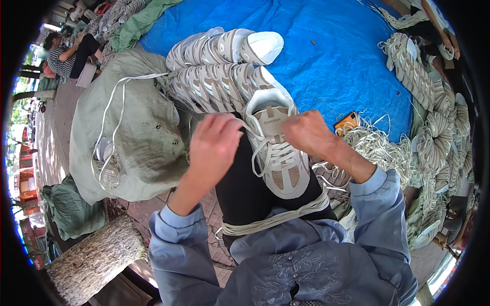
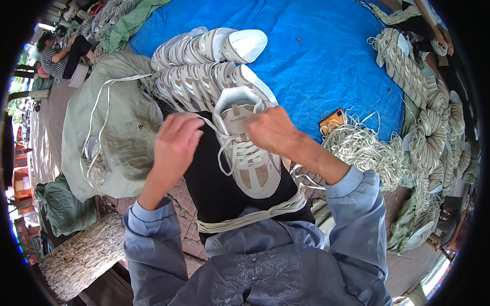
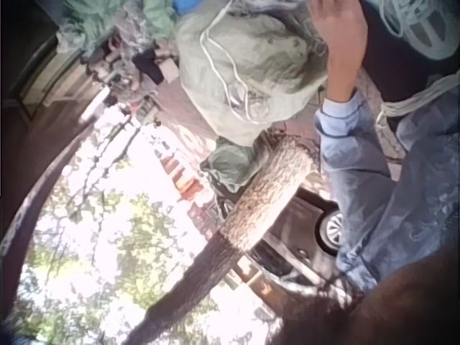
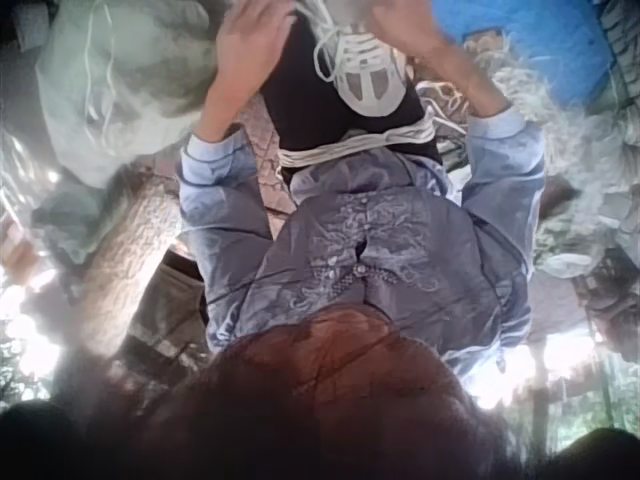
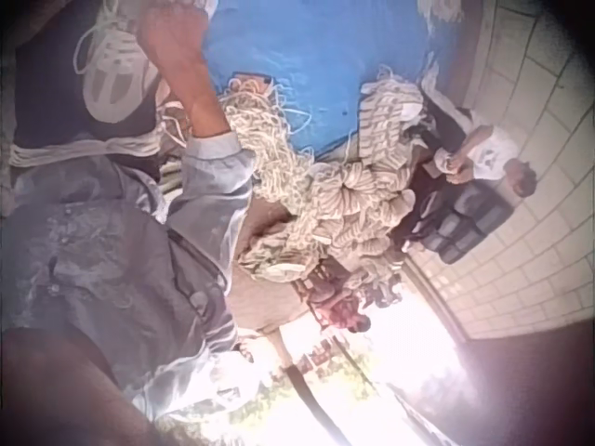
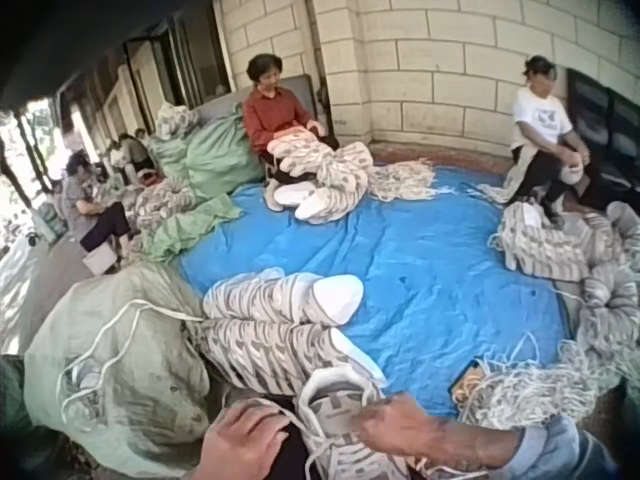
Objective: The person threads white shoelaces through the eyelets of a white sneaker, pulling the laces tight and arranging them. After finishing one shoe, they place it on a stack of similar shoes and pick up another to continue the process.
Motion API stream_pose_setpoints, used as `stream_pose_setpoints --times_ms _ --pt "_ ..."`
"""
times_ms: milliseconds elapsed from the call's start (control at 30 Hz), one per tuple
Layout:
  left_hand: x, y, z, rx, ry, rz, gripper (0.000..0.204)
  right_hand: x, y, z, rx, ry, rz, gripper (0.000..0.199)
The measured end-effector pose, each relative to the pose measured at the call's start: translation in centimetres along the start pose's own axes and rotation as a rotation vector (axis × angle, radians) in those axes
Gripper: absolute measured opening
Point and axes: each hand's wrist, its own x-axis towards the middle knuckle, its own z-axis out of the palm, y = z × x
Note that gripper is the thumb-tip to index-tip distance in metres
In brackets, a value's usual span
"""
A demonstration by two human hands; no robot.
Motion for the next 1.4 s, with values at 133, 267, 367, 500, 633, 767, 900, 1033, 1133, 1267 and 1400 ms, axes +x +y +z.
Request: stream_pose_setpoints --times_ms 133,267,367,500,633,767,900,1033,1133,1267,1400 --pt "-0.5 2.2 2.6 -0.115 -0.093 0.078 0.028 -1.0 1.9 -1.3 0.077 0.152 -0.005 0.012" --pt "-0.6 3.5 4.0 -0.015 -0.157 0.019 0.032 -1.5 2.9 -1.5 0.094 0.205 0.039 0.009" --pt "-0.2 2.3 4.7 0.163 -0.074 0.132 0.030 -1.3 3.7 -2.0 0.024 0.299 0.001 0.011" --pt "0.5 1.8 4.9 0.232 -0.124 0.216 0.024 -2.0 6.7 -3.2 -0.036 0.361 0.044 0.014" --pt "0.0 2.8 3.4 -0.062 -0.055 0.040 0.023 -2.0 8.6 -4.8 -0.088 0.376 0.055 0.013" --pt "-2.4 4.4 4.1 -0.106 -0.108 -0.220 0.025 -3.2 11.1 -6.5 -0.038 0.368 0.125 0.010" --pt "-3.2 5.0 6.4 -0.240 -0.049 -0.375 0.024 -3.8 11.2 -7.2 0.045 0.318 0.203 0.008" --pt "-2.7 4.9 6.5 -0.353 -0.068 -0.474 0.024 -4.5 11.0 -6.6 0.090 0.256 0.252 0.007" --pt "-1.6 5.2 6.7 -0.299 -0.096 -0.505 0.024 -4.9 11.0 -5.5 0.073 0.238 0.272 0.007" --pt "-1.3 6.3 7.1 -0.225 -0.008 -0.461 0.025 -5.6 11.1 -5.0 0.093 0.237 0.273 0.007" --pt "-1.4 6.3 8.6 0.089 0.095 -0.228 0.023 -6.1 10.9 -5.0 0.123 0.216 0.324 0.007"
